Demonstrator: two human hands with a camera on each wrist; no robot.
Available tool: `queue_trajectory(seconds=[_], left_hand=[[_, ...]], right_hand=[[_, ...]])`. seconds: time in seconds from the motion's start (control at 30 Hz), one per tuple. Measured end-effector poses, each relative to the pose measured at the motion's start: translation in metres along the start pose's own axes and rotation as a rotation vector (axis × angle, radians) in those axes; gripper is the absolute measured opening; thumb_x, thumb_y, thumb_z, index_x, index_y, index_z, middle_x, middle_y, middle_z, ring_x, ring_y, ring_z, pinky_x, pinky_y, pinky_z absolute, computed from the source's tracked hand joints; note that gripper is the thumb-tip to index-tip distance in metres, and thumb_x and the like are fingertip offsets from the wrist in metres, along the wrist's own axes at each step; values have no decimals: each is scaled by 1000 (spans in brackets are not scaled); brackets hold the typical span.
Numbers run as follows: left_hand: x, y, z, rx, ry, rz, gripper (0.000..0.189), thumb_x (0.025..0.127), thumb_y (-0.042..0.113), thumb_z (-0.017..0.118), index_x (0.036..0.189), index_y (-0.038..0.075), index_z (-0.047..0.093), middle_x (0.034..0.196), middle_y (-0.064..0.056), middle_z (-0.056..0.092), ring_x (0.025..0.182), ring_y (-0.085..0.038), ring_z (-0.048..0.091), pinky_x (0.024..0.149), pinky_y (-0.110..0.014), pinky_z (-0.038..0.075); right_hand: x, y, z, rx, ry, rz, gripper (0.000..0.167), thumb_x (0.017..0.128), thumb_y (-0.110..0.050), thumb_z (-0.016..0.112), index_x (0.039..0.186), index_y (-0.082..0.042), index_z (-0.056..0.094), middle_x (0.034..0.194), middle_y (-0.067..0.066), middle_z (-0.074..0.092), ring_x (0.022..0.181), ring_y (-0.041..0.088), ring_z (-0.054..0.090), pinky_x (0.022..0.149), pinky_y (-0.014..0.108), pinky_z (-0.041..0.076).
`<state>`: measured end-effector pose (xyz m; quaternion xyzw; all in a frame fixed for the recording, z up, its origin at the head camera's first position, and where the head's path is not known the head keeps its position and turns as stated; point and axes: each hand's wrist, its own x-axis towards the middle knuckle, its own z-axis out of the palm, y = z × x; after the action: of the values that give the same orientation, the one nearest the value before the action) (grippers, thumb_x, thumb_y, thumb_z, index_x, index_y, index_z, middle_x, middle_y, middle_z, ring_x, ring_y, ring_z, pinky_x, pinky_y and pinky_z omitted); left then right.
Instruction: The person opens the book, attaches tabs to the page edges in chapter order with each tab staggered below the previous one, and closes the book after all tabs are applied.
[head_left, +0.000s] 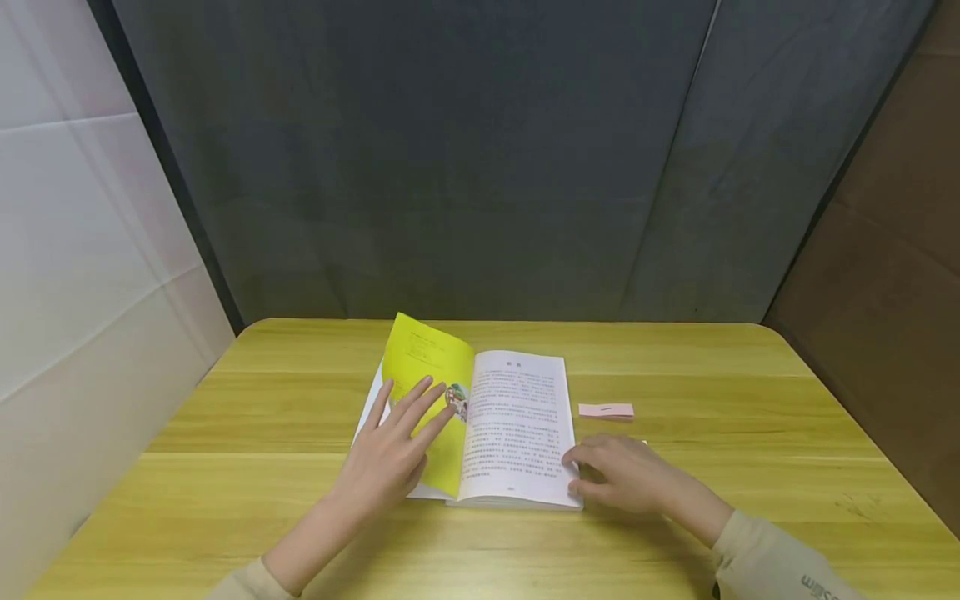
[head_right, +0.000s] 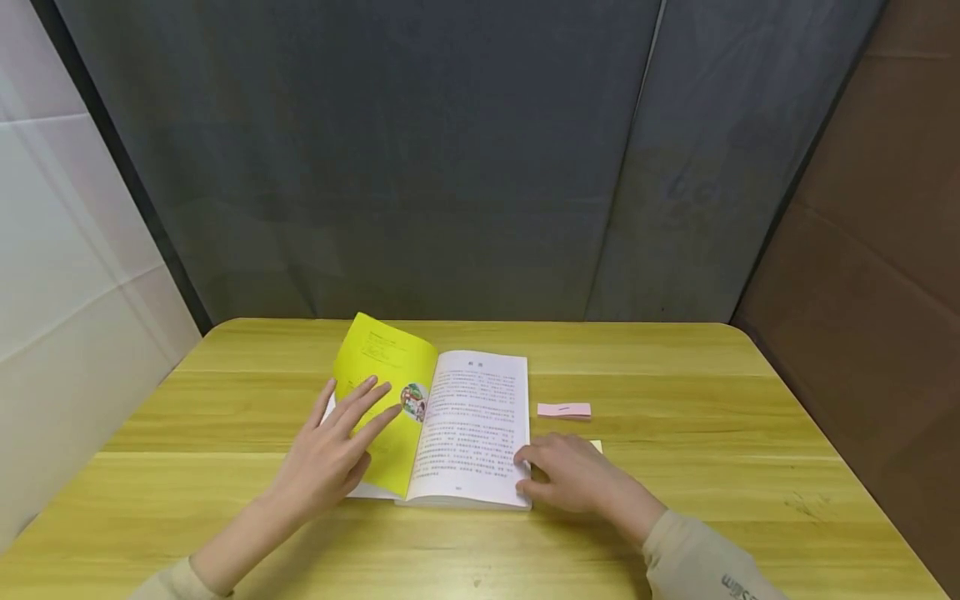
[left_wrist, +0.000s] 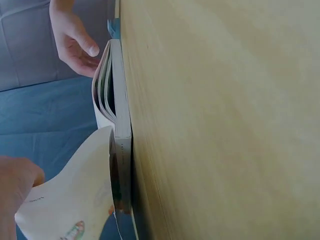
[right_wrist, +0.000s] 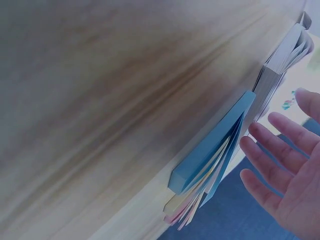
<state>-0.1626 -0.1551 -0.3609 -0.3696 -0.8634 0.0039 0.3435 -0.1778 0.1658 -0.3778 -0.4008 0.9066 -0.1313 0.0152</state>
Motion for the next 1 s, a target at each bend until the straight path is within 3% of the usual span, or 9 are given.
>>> queue_trajectory(seconds=[0.23, 0.47, 0.63, 0.77, 1.0], left_hand=[[-3, 0, 3, 10, -10, -43, 47, 67, 11, 57, 113, 9, 56, 127, -14, 43, 115, -33, 39, 96, -55, 19], [-2, 10, 9, -21, -189, -103, 40, 75, 33, 61, 107, 10, 59, 115, -10, 53, 106, -29, 47, 90, -50, 32], [1, 22, 18, -77, -286, -105, 47, 76, 47, 59, 104, 10, 61, 99, -5, 59, 86, -23, 56, 68, -37, 46], [4, 29, 23, -126, -353, -124, 54, 72, 56, 58, 103, 12, 62, 92, -1, 59, 72, -17, 55, 47, -26, 41], [9, 33, 27, -136, -415, -132, 59, 66, 61, 60, 101, 13, 59, 79, 2, 53, 60, -14, 48, 40, -23, 31]], right_hand=[[0, 0, 1, 2, -1, -8, 30, 82, -30, 59, 105, -9, 61, 92, -4, 57, 82, 12, 53, 69, 31, 44], [0, -1, 0, -5, 0, -2, 31, 82, -30, 59, 105, -10, 61, 91, -4, 57, 82, 11, 53, 70, 31, 44], [-1, -1, 0, -10, -2, -1, 31, 82, -30, 59, 105, -9, 61, 93, -3, 57, 85, 13, 53, 72, 33, 44], [-1, -1, 0, -5, -1, -3, 31, 83, -30, 58, 105, -9, 61, 97, -2, 58, 90, 16, 54, 75, 35, 44], [-1, 0, 1, -8, 6, -11, 31, 83, -30, 58, 105, -9, 61, 96, -2, 58, 88, 16, 54, 74, 34, 44]])
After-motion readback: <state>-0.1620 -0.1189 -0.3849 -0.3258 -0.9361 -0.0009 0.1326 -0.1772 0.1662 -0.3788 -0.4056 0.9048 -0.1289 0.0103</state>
